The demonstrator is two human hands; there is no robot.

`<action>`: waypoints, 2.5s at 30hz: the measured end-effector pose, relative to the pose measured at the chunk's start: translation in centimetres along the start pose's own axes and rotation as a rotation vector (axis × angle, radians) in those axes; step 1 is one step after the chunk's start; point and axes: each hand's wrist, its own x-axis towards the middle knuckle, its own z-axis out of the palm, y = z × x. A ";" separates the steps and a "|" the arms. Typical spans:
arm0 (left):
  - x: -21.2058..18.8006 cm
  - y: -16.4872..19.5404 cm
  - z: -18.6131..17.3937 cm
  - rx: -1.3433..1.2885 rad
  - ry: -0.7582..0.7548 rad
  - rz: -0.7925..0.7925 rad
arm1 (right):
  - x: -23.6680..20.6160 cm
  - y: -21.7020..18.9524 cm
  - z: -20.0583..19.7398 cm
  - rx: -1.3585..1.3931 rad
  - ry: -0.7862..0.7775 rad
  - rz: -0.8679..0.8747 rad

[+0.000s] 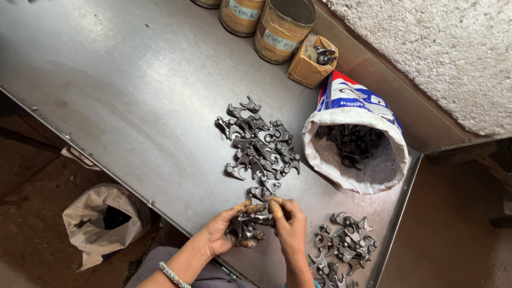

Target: The person sits at a metal table and sorts small metal castings one at a time, picking each part from a pile, turning it in their hands, and placing it into labeled sorting containers or a lined sack according to its condition. A gloved coworker occasionally sweeps groups of parts across the table.

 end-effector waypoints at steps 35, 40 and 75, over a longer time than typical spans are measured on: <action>4.4 2.6 7.5 0.115 0.104 0.083 | 2.7 9.3 -7.4 0.859 -0.021 0.251; 13.8 4.8 17.7 0.081 -0.103 0.292 | 11.3 4.8 -12.8 0.705 0.220 -0.001; 3.3 11.6 5.8 1.952 0.532 0.486 | -6.1 0.8 -3.0 -0.454 -0.199 -0.609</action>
